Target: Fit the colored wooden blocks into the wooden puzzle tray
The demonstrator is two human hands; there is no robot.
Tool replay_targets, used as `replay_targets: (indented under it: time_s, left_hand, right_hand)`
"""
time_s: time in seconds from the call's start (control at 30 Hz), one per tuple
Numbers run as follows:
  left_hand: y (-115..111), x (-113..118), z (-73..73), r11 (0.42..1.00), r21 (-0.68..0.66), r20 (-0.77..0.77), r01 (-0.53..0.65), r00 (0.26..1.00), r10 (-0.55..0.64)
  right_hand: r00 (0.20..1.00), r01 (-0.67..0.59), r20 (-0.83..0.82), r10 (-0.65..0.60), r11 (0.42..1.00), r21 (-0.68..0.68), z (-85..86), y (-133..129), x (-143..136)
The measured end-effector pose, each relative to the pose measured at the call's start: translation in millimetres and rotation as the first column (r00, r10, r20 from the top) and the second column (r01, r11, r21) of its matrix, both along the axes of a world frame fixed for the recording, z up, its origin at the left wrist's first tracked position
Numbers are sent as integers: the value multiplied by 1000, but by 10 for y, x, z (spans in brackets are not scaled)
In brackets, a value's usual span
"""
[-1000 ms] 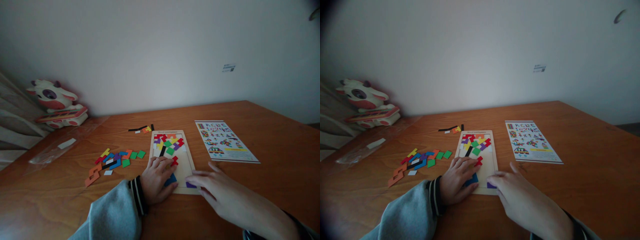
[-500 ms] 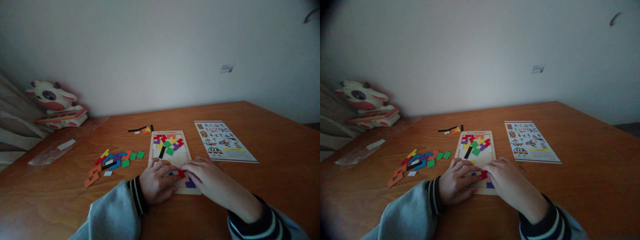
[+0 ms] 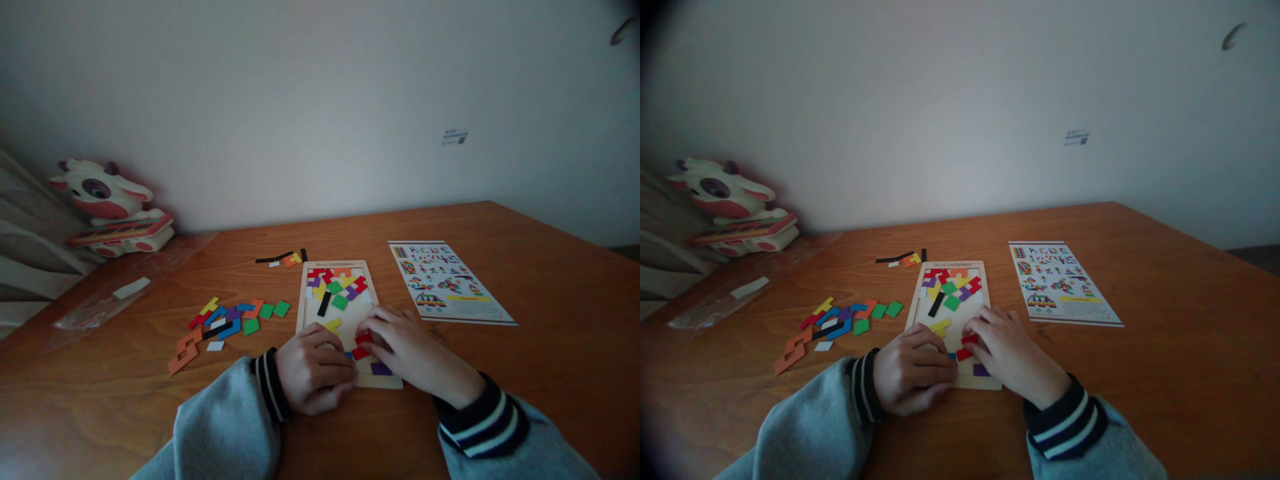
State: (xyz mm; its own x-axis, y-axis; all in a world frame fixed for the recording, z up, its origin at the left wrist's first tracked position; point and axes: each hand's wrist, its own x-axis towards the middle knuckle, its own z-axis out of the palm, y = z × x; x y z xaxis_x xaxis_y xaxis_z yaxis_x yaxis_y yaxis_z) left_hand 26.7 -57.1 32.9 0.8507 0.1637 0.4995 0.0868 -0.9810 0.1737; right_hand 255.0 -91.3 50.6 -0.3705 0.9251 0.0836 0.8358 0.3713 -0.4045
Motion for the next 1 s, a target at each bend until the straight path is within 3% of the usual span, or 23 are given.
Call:
replay_targets:
  time_s: [0.53,0.73,1.0]
  left_hand:
    - [56,-17,-39,995,45,-2,86,996,-86]
    - [66,-15,-49,994,20,-4,105,994,-105]
    - [40,-11,-46,996,13,-42,91,995,-90]
  right_hand:
    - [996,4,-89,-11,996,-85,-66,46,63]
    - [995,64,-68,-67,997,-44,-85,37,155]
    - [994,50,-98,-54,998,-38,-139,47,236]
